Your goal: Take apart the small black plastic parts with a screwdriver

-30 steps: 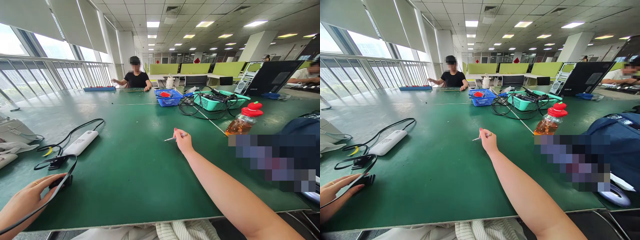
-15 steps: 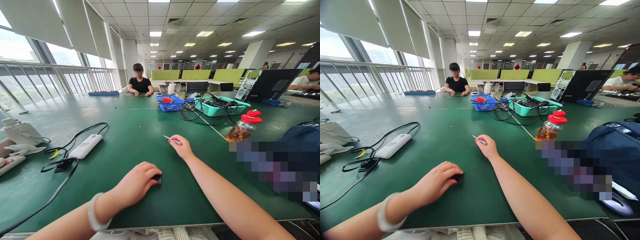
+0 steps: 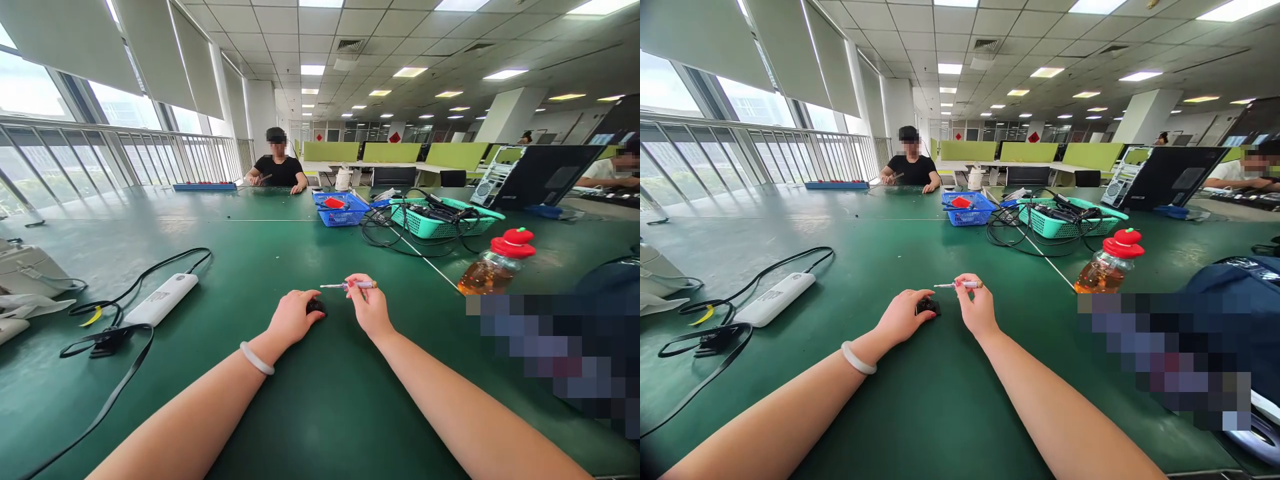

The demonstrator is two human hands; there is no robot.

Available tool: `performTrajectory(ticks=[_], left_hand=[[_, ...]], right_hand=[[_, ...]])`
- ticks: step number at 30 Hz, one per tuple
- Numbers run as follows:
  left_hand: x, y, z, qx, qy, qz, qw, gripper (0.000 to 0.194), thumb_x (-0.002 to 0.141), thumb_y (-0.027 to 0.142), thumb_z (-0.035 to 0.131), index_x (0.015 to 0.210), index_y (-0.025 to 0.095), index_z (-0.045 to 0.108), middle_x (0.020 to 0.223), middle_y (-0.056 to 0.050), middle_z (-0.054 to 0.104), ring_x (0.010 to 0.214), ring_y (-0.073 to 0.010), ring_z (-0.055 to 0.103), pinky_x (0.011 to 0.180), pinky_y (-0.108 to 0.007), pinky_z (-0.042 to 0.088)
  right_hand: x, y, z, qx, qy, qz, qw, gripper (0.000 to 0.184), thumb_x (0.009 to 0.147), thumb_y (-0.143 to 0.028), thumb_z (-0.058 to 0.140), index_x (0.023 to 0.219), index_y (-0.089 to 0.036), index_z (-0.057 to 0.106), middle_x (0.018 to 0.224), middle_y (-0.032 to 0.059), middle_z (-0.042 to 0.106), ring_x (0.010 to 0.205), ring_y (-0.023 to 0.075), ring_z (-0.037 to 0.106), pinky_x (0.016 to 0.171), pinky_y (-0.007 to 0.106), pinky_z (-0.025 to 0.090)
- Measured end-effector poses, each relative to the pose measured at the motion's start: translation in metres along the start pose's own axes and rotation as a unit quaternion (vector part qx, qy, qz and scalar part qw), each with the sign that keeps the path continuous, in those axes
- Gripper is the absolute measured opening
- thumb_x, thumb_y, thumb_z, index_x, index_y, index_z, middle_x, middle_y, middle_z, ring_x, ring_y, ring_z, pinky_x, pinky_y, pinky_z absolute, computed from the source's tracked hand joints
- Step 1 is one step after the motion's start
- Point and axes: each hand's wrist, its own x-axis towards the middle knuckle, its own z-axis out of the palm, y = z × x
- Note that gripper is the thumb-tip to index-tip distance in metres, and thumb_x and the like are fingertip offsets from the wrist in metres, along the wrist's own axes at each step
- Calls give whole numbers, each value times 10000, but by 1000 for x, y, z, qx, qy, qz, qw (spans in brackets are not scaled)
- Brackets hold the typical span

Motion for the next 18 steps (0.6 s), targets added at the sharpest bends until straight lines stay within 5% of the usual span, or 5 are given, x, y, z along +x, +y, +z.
performTrajectory(ticks=[7, 13, 18], left_hand=[[2, -9, 1, -56, 1, -31, 998, 300, 796, 303, 716, 1089, 237, 722, 1088, -67, 732, 1134, -280, 596, 995, -412, 477], [1, -8, 2, -60, 3, -28, 998, 287, 814, 340, 693, 1085, 252, 724, 1095, -58, 732, 1123, -273, 595, 999, -411, 474], [1, -9, 2, -52, -3, -22, 998, 309, 814, 355, 679, 1100, 243, 714, 1075, -62, 735, 1107, -284, 593, 1000, -426, 471]], right_hand=[[-10, -17, -3, -30, -80, -60, 995, 179, 919, -381, 489, 853, -231, 562, 774, 15, 621, 609, 151, 553, 566, 280, 439], [-7, -12, -2, 2, -101, -65, 993, 186, 921, -382, 527, 831, -232, 589, 874, 44, 681, 846, 200, 655, 809, 347, 512], [-9, -1, -1, 43, -54, -30, 997, 239, 906, -463, 578, 1015, -254, 544, 962, 59, 717, 964, 232, 693, 895, 411, 523]])
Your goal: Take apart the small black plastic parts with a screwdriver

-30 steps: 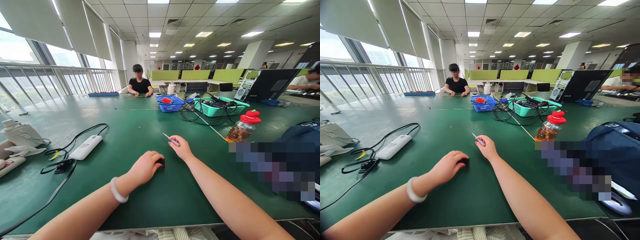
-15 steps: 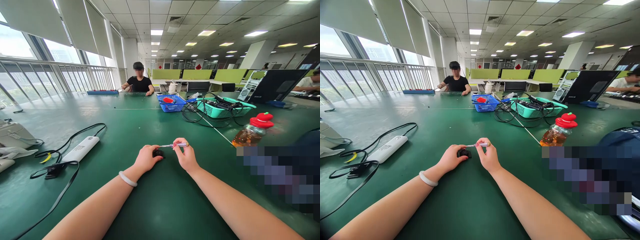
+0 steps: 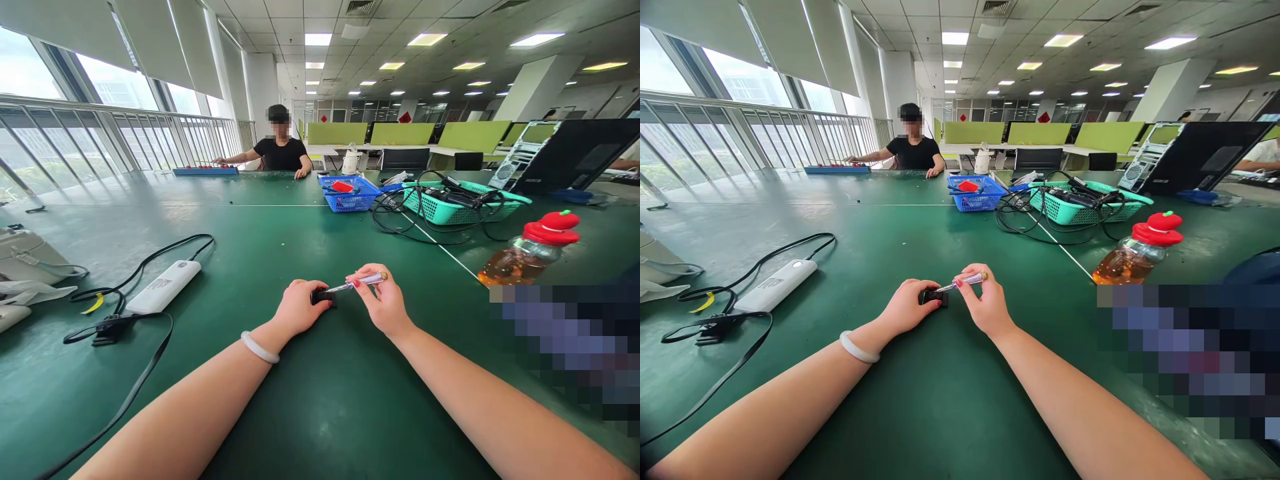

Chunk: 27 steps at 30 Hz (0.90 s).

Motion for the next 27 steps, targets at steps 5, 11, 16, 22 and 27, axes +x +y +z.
performTrajectory(ticks=[5, 11, 16, 22, 27], left_hand=[[-1, 2, -1, 3, 0, 0, 1000, 293, 819, 341, 665, 1095, 253, 713, 1116, -55, 729, 1127, -288, 583, 1019, -433, 464], [-2, 3, -1, 4, -4, 1, 1000, 290, 829, 331, 653, 1100, 246, 709, 1095, -56, 733, 1119, -287, 585, 1013, -436, 466], [-1, 4, -1, 7, -4, 5, 1000, 277, 827, 320, 654, 1089, 254, 712, 1091, -52, 733, 1123, -287, 590, 1011, -422, 466], [-2, 3, -1, 1, -5, 6, 1000, 279, 828, 313, 650, 1092, 245, 710, 1086, -51, 733, 1114, -286, 588, 1009, -433, 465], [-2, 1, 0, 1, -2, 7, 1000, 279, 828, 315, 652, 1094, 254, 709, 1098, -42, 732, 1122, -285, 588, 1014, -435, 463]], right_hand=[[1, 4, 0, 17, 45, 12, 999, 375, 899, -484, 587, 1153, -260, 428, 943, 67, 746, 962, 231, 701, 944, 465, 505], [2, 3, 0, 32, 41, 7, 999, 400, 903, -477, 585, 1174, -259, 389, 932, 69, 749, 942, 225, 704, 896, 446, 529], [1, 4, 0, 23, 22, 5, 999, 402, 917, -458, 561, 1205, -257, 366, 944, 76, 750, 941, 229, 698, 902, 463, 515], [2, 5, 1, 32, 14, -7, 999, 399, 938, -447, 534, 1227, -262, 330, 947, 67, 737, 936, 223, 693, 918, 483, 507], [4, 5, 0, 51, 8, -2, 999, 439, 944, -440, 538, 1268, -263, 300, 941, 63, 734, 939, 220, 699, 920, 485, 520]])
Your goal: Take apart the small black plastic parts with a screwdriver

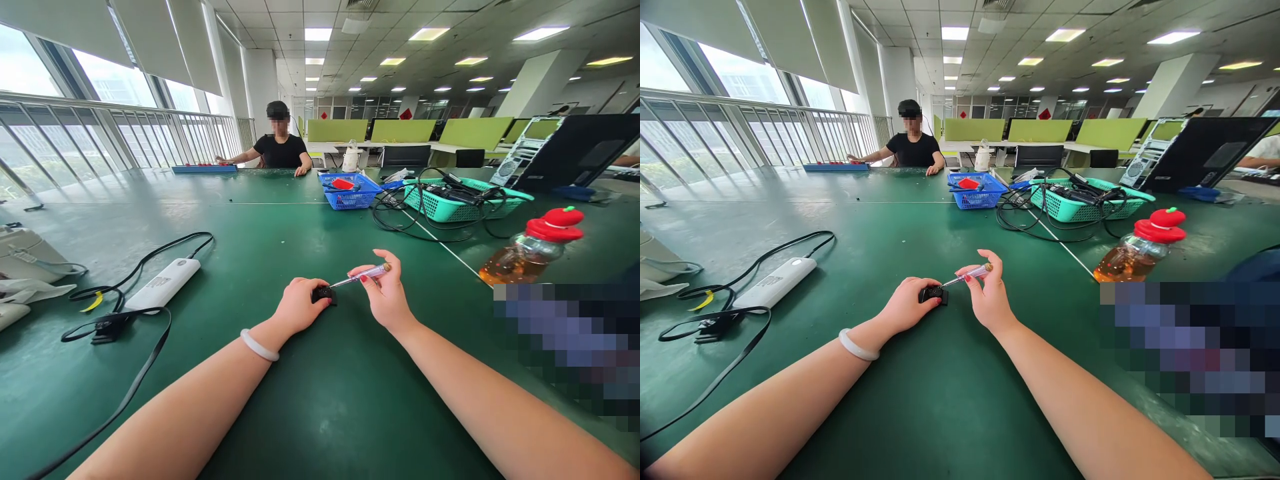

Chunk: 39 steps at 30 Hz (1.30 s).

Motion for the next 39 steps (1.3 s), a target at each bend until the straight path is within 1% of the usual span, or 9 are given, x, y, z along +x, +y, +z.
performTrajectory(ticks=[6, 11, 15, 17, 20, 23, 27, 34, 39], left_hand=[[1, 0, 0, 5, -1, -2, 1000, 281, 825, 312, 655, 1096, 263, 712, 1102, -48, 729, 1125, -285, 592, 1015, -433, 465], [0, 0, 0, 6, 4, 9, 1000, 281, 828, 304, 653, 1097, 247, 713, 1089, -50, 731, 1108, -282, 593, 1008, -433, 469], [-1, 0, 1, 15, 6, 21, 1000, 280, 836, 289, 644, 1105, 243, 707, 1103, -48, 729, 1128, -284, 581, 1023, -441, 459], [-1, 0, 0, 18, 3, 26, 1000, 280, 839, 284, 641, 1110, 247, 703, 1109, -45, 729, 1141, -286, 574, 1030, -447, 454], [-1, 0, 0, 22, -2, 28, 999, 273, 847, 286, 634, 1108, 250, 703, 1120, -50, 725, 1158, -288, 568, 1034, -453, 452], [-1, 0, 0, 23, -5, 29, 999, 270, 843, 278, 638, 1102, 246, 706, 1111, -57, 724, 1152, -283, 570, 1037, -451, 452], [-1, 1, -1, 21, -6, 26, 999, 274, 831, 272, 651, 1098, 249, 707, 1099, -53, 725, 1136, -276, 581, 1029, -440, 462], [0, 1, 0, 28, -6, 19, 999, 295, 830, 282, 651, 1115, 224, 698, 1106, -71, 722, 1140, -285, 587, 1018, -431, 471], [-1, 1, 0, 21, -12, 15, 1000, 303, 833, 290, 641, 1126, 236, 696, 1105, -64, 720, 1140, -282, 578, 1032, -439, 460]], right_hand=[[0, 1, -1, -11, -21, -26, 999, 507, 977, -433, 489, 1384, -273, 231, 974, 68, 723, 965, 214, 689, 933, 482, 525], [-3, -1, -1, -20, -49, -74, 996, 350, 1014, -442, 396, 1319, -289, 321, 1074, 84, 707, 1040, 209, 670, 979, 492, 503], [-3, -5, 0, -31, -52, -91, 994, 249, 1018, -429, 390, 1219, -282, 390, 1047, 73, 719, 1086, 209, 658, 992, 476, 497], [-1, -6, -1, -26, -40, -70, 996, 275, 1010, -459, 400, 1219, -279, 398, 1020, 69, 726, 1040, 210, 674, 977, 473, 501], [2, -3, -3, -16, -21, -7, 1000, 378, 972, -548, 440, 1234, -277, 411, 982, 66, 731, 985, 226, 688, 983, 500, 481], [6, 2, -7, -9, -4, 63, 998, 492, 904, -643, 494, 1229, -278, 439, 922, 56, 732, 1007, 254, 682, 1029, 535, 433], [10, 9, -10, 38, -10, 118, 992, 539, 862, -682, 523, 1211, -281, 437, 892, 43, 735, 1009, 246, 690, 1049, 505, 429], [7, 13, -6, 65, -36, 129, 989, 511, 874, -632, 535, 1206, -268, 398, 957, 66, 752, 1088, 236, 658, 1113, 534, 349], [7, 11, -8, 75, 10, 110, 991, 453, 902, -562, 544, 1204, -278, 361, 936, 41, 747, 1043, 222, 677, 1099, 549, 369]])
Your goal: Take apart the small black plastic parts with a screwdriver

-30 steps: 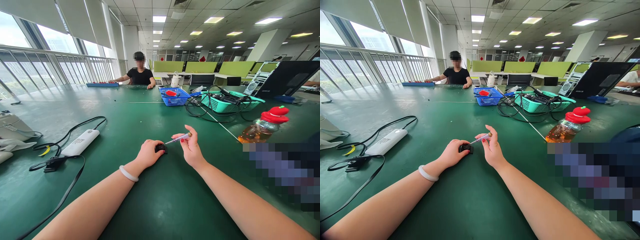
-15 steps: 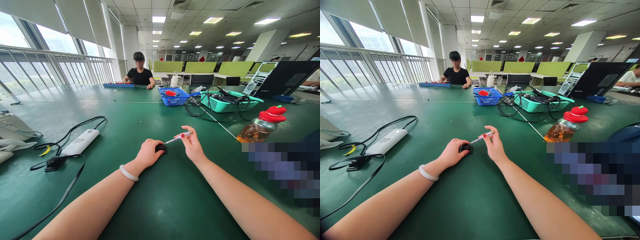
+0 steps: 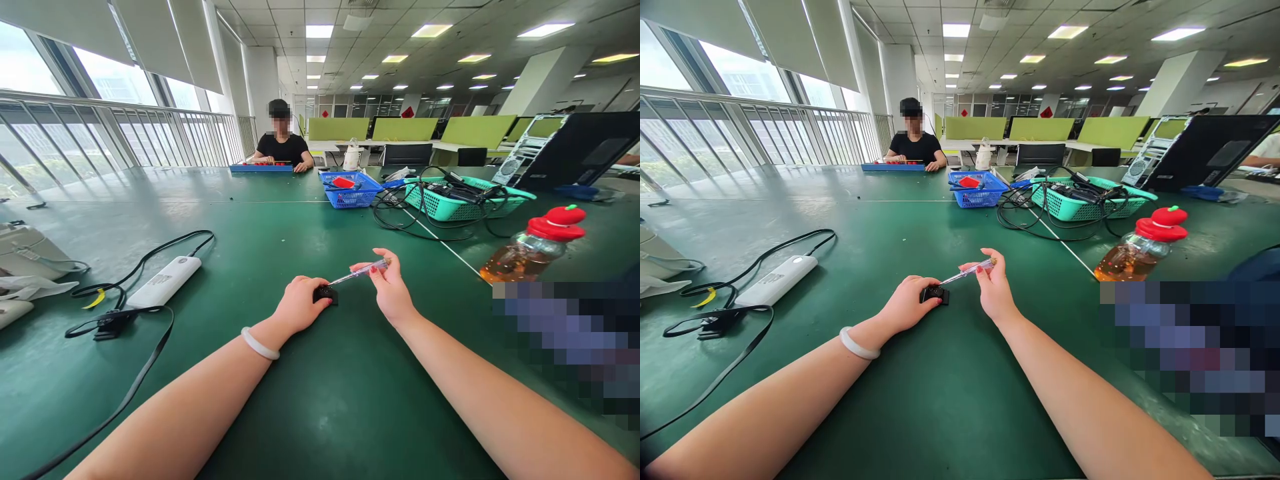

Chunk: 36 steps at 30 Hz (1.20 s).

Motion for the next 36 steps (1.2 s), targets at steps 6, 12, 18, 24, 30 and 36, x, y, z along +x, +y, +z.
performTrajectory(ticks=[6, 12, 18, 24, 30, 36], left_hand=[[0, -1, 1, -2, -3, 2, 1000, 318, 839, 298, 630, 1148, 249, 687, 1107, -59, 714, 1148, -278, 571, 1026, -432, 465], [0, 0, 0, 0, -5, 5, 1000, 306, 839, 297, 630, 1135, 251, 692, 1089, -58, 718, 1131, -278, 580, 1026, -432, 464], [0, 1, 0, -2, -7, 2, 1000, 304, 844, 302, 624, 1135, 246, 691, 1104, -62, 713, 1135, -279, 575, 1020, -432, 465], [0, -1, 1, -3, -8, 3, 1000, 308, 846, 306, 623, 1141, 243, 688, 1103, -61, 712, 1141, -278, 568, 1018, -430, 464], [0, -2, 1, -3, -7, 7, 1000, 304, 847, 315, 623, 1135, 246, 692, 1101, -59, 712, 1132, -277, 574, 1016, -427, 470], [0, -2, 1, -4, -6, 5, 1000, 304, 847, 318, 631, 1139, 257, 691, 1098, -54, 713, 1137, -273, 573, 1025, -423, 466]], right_hand=[[3, 0, -4, 54, 11, -19, 998, 404, 913, -520, 570, 1172, -292, 361, 929, 6, 729, 880, 212, 736, 1010, 553, 485], [0, -2, -2, 47, -7, -32, 998, 373, 931, -517, 553, 1172, -296, 373, 973, 18, 719, 916, 220, 739, 1019, 574, 490], [-2, -5, -2, 44, -4, -41, 998, 348, 933, -507, 557, 1146, -289, 388, 974, 17, 715, 913, 209, 739, 1024, 554, 489], [-2, -5, -2, 31, -2, -50, 998, 342, 939, -511, 543, 1144, -287, 384, 977, 23, 713, 910, 211, 738, 1007, 551, 499], [-3, -7, -1, 10, -8, -71, 997, 360, 942, -533, 525, 1162, -285, 383, 960, 22, 705, 909, 217, 736, 1004, 541, 494], [-7, -12, 1, -15, -16, -116, 993, 340, 949, -538, 510, 1148, -288, 394, 946, 23, 699, 919, 219, 728, 987, 518, 501]])
